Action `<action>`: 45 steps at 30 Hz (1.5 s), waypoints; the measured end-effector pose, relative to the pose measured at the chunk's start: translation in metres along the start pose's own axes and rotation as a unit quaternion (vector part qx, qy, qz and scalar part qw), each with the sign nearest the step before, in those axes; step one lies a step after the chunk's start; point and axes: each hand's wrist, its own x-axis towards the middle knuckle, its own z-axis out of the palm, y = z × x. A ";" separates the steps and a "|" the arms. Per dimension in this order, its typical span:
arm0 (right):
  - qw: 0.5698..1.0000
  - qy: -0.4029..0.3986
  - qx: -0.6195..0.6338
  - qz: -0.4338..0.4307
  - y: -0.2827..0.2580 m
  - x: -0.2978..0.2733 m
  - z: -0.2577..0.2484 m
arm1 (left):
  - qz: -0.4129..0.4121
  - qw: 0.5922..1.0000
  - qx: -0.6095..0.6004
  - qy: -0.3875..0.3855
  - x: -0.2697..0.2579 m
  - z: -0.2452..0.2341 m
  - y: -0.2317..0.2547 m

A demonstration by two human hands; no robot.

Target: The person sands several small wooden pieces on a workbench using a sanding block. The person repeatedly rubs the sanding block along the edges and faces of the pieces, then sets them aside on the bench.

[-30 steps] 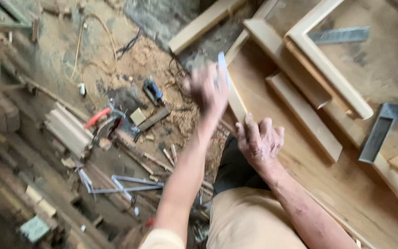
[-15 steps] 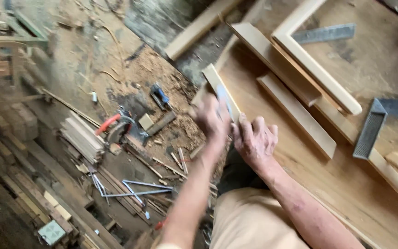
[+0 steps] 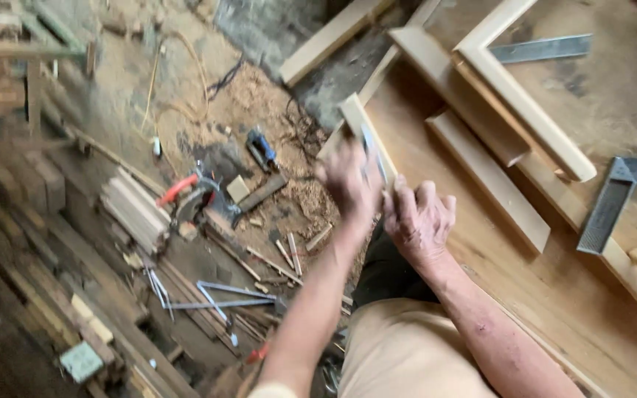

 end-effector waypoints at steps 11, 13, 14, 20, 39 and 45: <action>1.000 -0.002 -0.004 -0.006 -0.001 -0.008 -0.001 | 0.222 0.959 0.029 -0.171 -0.112 -0.018 -0.059; 1.000 -0.004 -0.003 0.002 0.002 -0.013 0.000 | 0.222 0.966 0.063 -0.112 -0.047 0.023 -0.078; 1.000 -0.009 0.008 0.004 0.001 -0.015 0.002 | 0.214 0.970 0.106 -0.047 -0.014 0.040 -0.089; 0.994 -0.074 -0.011 0.082 0.018 -0.047 -0.065 | 0.457 0.854 -0.145 -0.202 0.011 -0.020 -0.052; 0.908 0.166 -0.048 0.382 -0.017 -0.092 -0.032 | 0.695 0.506 -0.392 -0.328 -0.023 -0.009 0.001; 0.909 0.147 0.005 0.391 -0.013 -0.094 -0.030 | 0.699 0.499 -0.400 -0.321 -0.058 0.005 0.023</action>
